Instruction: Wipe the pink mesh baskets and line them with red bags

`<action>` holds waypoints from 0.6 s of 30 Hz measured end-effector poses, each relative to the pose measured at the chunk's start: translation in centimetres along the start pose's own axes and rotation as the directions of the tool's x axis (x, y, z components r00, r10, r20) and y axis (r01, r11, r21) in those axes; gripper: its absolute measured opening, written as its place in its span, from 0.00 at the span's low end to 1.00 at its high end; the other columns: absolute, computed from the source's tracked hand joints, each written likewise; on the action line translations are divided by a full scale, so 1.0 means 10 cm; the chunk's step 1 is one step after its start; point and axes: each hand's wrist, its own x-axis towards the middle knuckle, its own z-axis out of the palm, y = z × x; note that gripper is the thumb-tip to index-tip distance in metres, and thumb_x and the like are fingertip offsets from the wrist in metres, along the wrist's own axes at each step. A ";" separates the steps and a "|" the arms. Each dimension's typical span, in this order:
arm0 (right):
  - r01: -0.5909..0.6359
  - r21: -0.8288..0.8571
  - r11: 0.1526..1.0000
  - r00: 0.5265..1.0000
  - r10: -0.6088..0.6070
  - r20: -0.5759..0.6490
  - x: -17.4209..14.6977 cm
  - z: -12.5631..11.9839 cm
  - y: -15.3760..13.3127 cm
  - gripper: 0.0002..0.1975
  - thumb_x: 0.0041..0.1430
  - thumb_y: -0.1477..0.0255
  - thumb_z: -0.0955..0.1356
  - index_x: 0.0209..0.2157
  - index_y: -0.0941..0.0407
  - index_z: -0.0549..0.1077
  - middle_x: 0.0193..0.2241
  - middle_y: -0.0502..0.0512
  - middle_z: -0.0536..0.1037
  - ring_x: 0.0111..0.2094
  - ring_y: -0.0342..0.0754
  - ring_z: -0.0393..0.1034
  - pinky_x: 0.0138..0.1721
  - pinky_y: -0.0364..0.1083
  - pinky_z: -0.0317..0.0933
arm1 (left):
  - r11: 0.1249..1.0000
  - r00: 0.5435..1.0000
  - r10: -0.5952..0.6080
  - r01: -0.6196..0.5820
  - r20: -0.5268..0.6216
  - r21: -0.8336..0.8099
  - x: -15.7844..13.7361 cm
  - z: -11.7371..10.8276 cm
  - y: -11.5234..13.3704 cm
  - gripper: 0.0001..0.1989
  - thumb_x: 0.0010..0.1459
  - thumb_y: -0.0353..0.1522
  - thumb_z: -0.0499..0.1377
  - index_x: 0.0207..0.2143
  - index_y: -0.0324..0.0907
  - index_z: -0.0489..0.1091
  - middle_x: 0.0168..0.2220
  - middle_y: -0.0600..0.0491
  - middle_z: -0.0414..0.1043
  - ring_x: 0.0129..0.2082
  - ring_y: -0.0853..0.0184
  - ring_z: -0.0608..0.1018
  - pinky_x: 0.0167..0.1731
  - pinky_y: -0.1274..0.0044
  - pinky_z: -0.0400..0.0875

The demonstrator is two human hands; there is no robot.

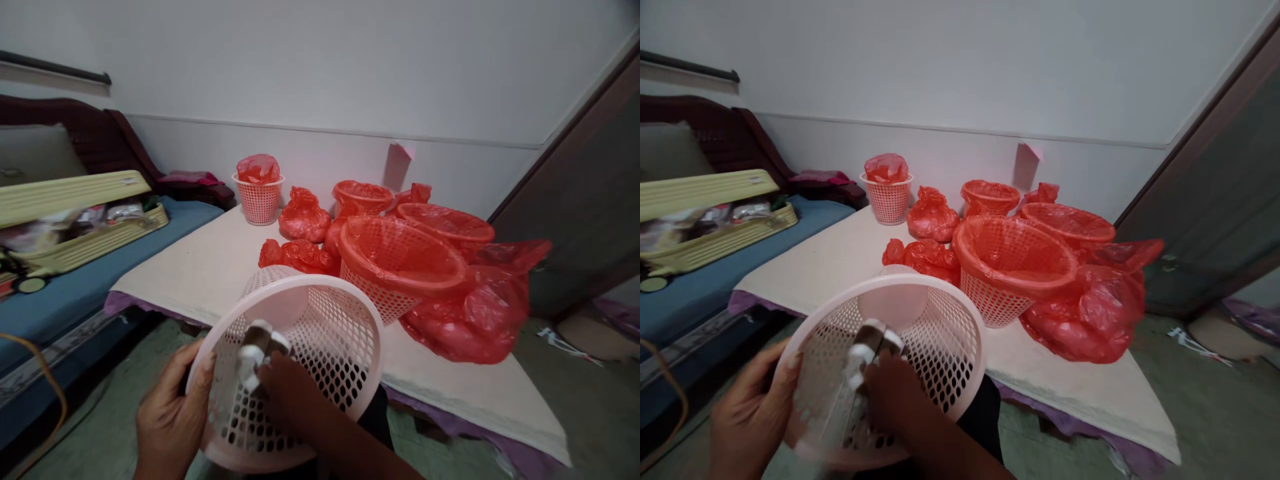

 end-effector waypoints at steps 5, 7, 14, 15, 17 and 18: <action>0.170 -0.165 0.972 0.943 -0.209 -0.259 -0.54 0.07 -0.13 0.10 0.56 0.66 0.71 0.39 0.55 0.74 0.36 0.61 0.79 0.33 0.58 0.75 0.31 0.56 0.71 | 0.996 0.997 -0.078 0.078 -0.006 -0.040 0.19 0.03 0.07 0.17 0.55 0.49 0.62 0.41 0.51 0.78 0.35 0.60 0.79 0.35 0.68 0.78 0.37 0.80 0.70; 0.100 -0.244 0.965 0.871 -0.203 -0.447 -0.60 0.17 -0.13 0.10 0.57 0.67 0.70 0.41 0.54 0.74 0.39 0.63 0.80 0.34 0.61 0.75 0.32 0.60 0.71 | 0.994 0.997 -0.082 0.082 0.008 -0.076 0.27 0.07 0.13 0.18 0.54 0.49 0.62 0.40 0.50 0.78 0.34 0.59 0.78 0.33 0.68 0.78 0.35 0.80 0.71; 0.138 -0.161 0.977 0.841 -0.202 -0.503 -0.47 0.23 -0.25 0.13 0.55 0.71 0.70 0.43 0.59 0.73 0.30 0.61 0.77 0.28 0.56 0.72 0.26 0.54 0.69 | 0.988 0.993 -0.109 0.113 0.040 -0.102 0.31 0.12 0.32 0.21 0.50 0.52 0.64 0.36 0.46 0.78 0.31 0.57 0.78 0.29 0.70 0.76 0.28 0.83 0.70; 0.150 -0.119 0.981 0.845 -0.190 -0.499 -0.44 0.18 -0.30 0.15 0.54 0.70 0.70 0.44 0.59 0.73 0.31 0.61 0.77 0.29 0.57 0.72 0.27 0.54 0.70 | 0.984 0.990 -0.136 0.139 0.034 -0.115 0.25 0.11 0.32 0.22 0.49 0.52 0.64 0.37 0.46 0.77 0.31 0.57 0.78 0.29 0.69 0.76 0.27 0.83 0.71; 0.155 0.034 0.987 0.879 -0.123 -0.460 -0.38 0.06 -0.39 0.22 0.51 0.67 0.73 0.48 0.57 0.71 0.38 0.62 0.76 0.35 0.59 0.73 0.31 0.55 0.71 | 0.965 0.979 -0.201 0.205 0.043 -0.162 0.11 0.08 0.29 0.24 0.48 0.53 0.64 0.40 0.46 0.76 0.33 0.56 0.79 0.29 0.69 0.77 0.27 0.82 0.72; 0.150 0.134 0.980 0.904 -0.081 -0.420 -0.35 0.00 -0.43 0.27 0.49 0.64 0.74 0.50 0.56 0.70 0.42 0.63 0.75 0.39 0.59 0.72 0.35 0.55 0.71 | 0.955 0.972 -0.230 0.234 0.043 -0.181 0.03 0.07 0.26 0.25 0.48 0.53 0.64 0.41 0.47 0.76 0.34 0.56 0.79 0.30 0.68 0.77 0.27 0.82 0.72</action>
